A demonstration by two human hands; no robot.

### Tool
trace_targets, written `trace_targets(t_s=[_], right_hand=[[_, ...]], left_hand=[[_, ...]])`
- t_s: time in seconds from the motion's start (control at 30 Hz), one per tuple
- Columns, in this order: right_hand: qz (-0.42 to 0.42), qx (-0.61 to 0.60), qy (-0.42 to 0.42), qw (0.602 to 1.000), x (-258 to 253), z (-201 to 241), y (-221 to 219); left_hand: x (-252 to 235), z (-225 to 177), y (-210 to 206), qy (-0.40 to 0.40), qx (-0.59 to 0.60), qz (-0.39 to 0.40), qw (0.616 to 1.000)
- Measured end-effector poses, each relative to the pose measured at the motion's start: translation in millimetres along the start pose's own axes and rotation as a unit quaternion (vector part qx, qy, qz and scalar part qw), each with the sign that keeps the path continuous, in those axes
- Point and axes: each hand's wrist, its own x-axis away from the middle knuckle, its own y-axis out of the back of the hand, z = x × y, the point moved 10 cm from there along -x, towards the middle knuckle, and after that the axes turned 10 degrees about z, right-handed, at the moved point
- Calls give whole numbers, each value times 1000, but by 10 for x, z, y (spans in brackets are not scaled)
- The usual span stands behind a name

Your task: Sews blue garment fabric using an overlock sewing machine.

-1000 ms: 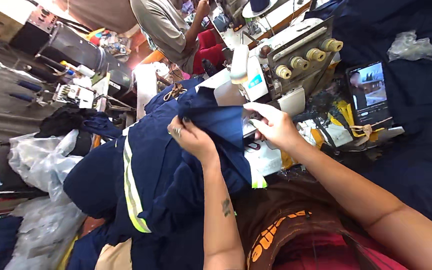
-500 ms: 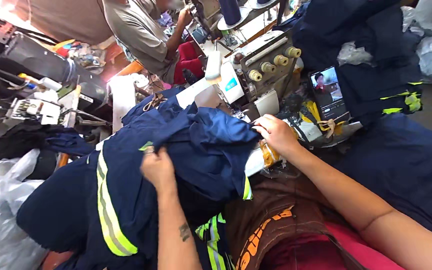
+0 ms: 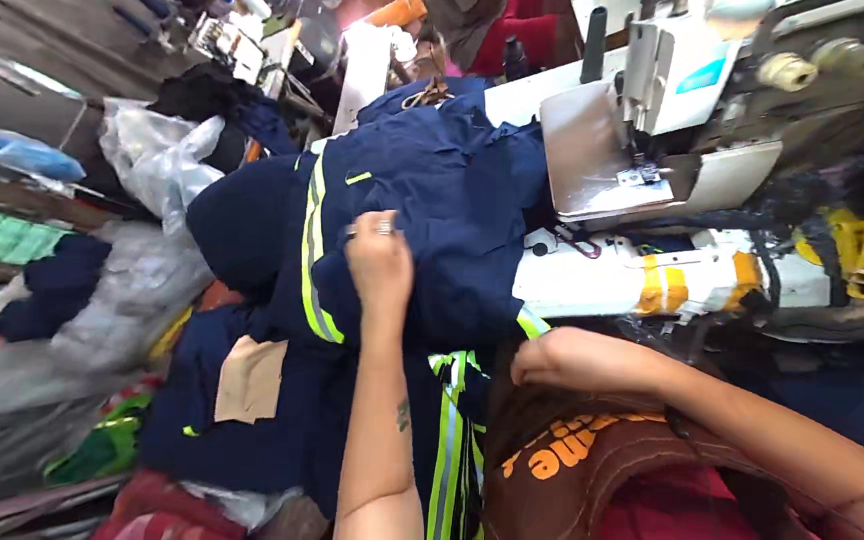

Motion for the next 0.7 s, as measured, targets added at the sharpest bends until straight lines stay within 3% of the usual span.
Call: trace_targets(t_s=[0.07,0.13,0.23,0.33,0.43,0.53,0.6,0.67,0.7], right_hand=[[-124,-22,-34,991,-81,-189,366],[-274,-8,-76,959,-134,-392,700],[-403,38,-168,899,-248,-716,978],[-451,59,-208,866,-380,-906,1100],[-472,40,-154,867,-346,-897,1171],[-430,-216,-97,871,-330,-1012,1095],[-392,-430,-64,811,-396,-1053,988],[-369,-517,-64,770,-408,-974,940],[-367,-515,-76,771,-372,-941,934]], left_hand=[[-71,-452,-421,-107,38,65,991],[-184,-718,-871,-149,6,118,982],[-510,-678,-976,-134,-3,50,990],[-669,-583,-297,-141,94,-40,985],[-525,-405,290,-208,139,-1,968],[-315,101,401,-135,188,49,972],[-208,419,348,-54,265,22,963],[-85,562,249,7,312,-31,950],[2,561,173,32,303,-47,951]])
